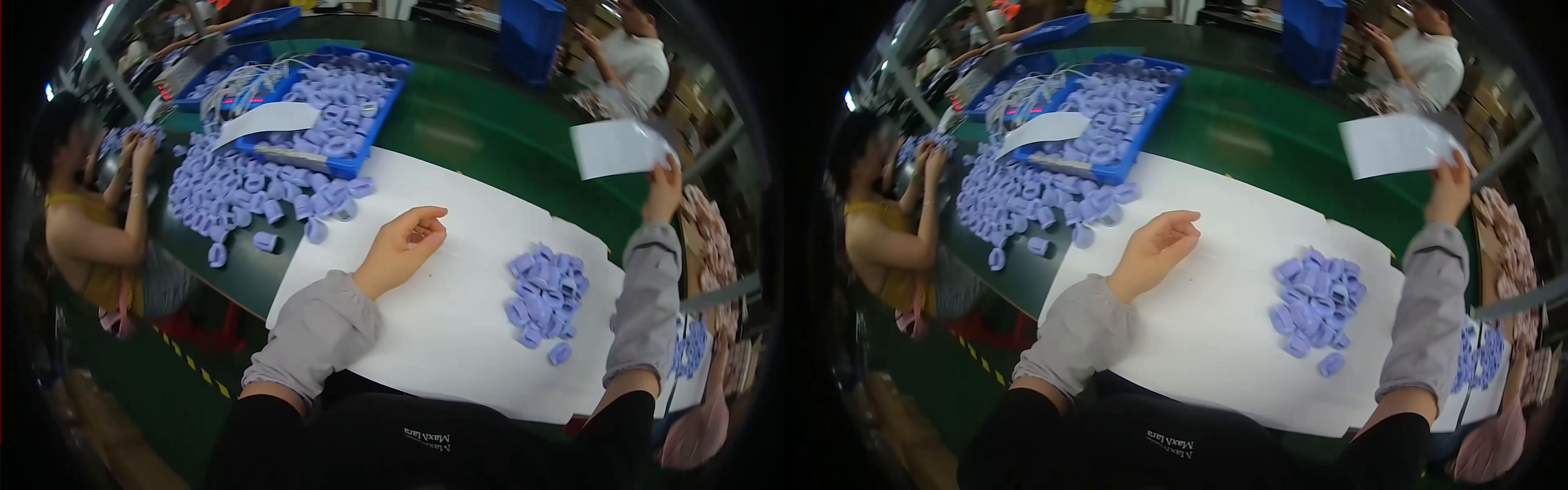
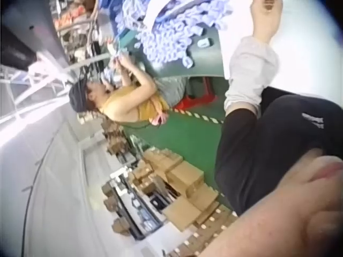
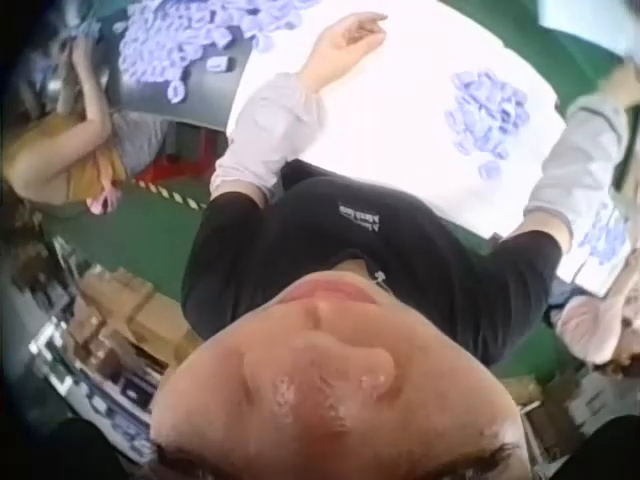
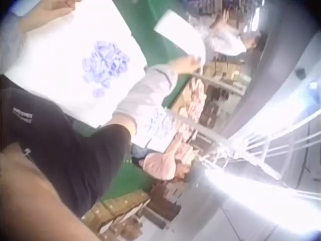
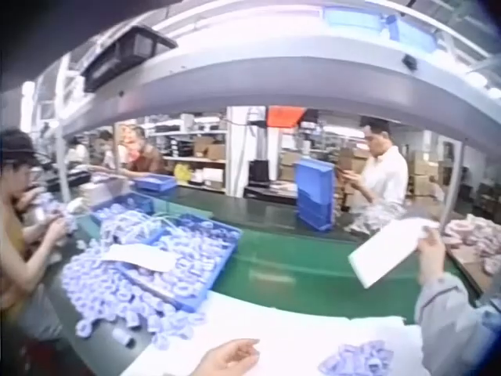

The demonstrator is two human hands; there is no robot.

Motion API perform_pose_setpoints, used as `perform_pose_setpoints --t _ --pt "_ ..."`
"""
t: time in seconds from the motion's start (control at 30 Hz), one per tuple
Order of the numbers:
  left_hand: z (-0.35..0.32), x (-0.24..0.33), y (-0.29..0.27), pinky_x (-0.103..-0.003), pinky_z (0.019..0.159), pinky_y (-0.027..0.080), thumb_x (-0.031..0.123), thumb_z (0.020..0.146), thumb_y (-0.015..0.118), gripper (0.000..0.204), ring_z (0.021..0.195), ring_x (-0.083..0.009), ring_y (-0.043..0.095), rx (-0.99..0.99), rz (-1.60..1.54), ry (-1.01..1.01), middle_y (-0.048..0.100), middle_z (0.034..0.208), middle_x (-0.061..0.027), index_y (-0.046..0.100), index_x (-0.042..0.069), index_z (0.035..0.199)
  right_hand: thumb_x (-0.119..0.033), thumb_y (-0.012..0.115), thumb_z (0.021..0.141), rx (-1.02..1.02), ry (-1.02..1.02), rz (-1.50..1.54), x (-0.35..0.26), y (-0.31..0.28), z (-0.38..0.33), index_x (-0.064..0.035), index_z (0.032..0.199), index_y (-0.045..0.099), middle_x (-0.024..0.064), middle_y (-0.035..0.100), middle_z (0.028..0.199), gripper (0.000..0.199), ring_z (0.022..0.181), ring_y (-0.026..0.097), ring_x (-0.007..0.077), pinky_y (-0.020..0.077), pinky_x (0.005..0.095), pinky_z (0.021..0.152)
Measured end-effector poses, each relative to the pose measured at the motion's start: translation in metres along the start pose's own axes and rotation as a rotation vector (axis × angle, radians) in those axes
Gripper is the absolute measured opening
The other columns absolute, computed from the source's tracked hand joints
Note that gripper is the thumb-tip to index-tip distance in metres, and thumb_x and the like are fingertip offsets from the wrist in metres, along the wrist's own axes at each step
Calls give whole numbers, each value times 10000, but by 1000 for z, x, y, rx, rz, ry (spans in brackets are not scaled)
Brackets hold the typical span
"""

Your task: Packaging small blue electronic timers into individual plastic sleeves at an assembly line.

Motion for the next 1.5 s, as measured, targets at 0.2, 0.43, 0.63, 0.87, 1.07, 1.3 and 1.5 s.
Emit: perform_pose_setpoints --t 0.2,0.43,0.63,0.87,1.07,1.3,1.5 --pt "0 65 -104 -359 881 467 71 773 692 356 1014 -294 577 498 696 489 613 1075 -119 625 51 1122 -84 651 815 166 316 -346 196 -216 94 -63 1268 585 109 610 1169 458 967 600 214 487 294 821" --pt "68 73 -233 -508 1013 356 59 717 634 468 1214 -322 504 477 1838 202 594 1222 -117 634 161 1174 -279 683 788 -325 718 -1181 286 -212 37 -76 1294 590 145 606 1268 552 1143 583 266 387 328 1021" --pt "131 81 -285 -471 760 510 194 928 487 251 872 -364 657 384 1891 95 684 934 -190 686 80 1027 -209 618 884 -221 49 -775 89 -214 73 -94 1166 632 -12 625 1023 305 926 548 125 449 304 771" --pt "89 213 -89 -429 748 516 103 887 538 198 841 -375 655 56 1755 423 674 903 -213 685 4 974 -167 619 928 -553 -57 -578 -156 -30 -98 -36 1146 650 -9 623 1107 257 1006 551 87 424 229 865" --pt "100 106 87 -428 727 544 57 843 541 164 814 -349 682 -290 1988 338 689 866 -196 688 -6 880 -88 647 883 -619 -244 -544 -176 12 -209 -9 1084 658 59 655 1056 216 950 597 137 460 265 830" --pt "146 -18 100 -374 668 542 311 938 499 693 834 -274 687 -339 1471 -268 674 980 -188 224 -1 1493 -46 639 854 -610 -176 -475 -163 7 -296 -10 1115 641 106 647 1113 263 1008 607 219 461 300 845" --pt "101 13 48 -409 1005 395 468 838 657 794 1200 -317 516 -784 1086 163 560 1286 -169 338 125 1479 -148 555 929 -499 -22 -496 -117 -35 -306 -19 1264 561 120 579 1275 359 1181 533 222 402 323 967"
Point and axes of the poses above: each hand's wrist, its own z-axis towards the middle knuckle, its own y-axis out of the palm, x = y × z, the point moved 7 cm from there along z, towards the middle knuckle
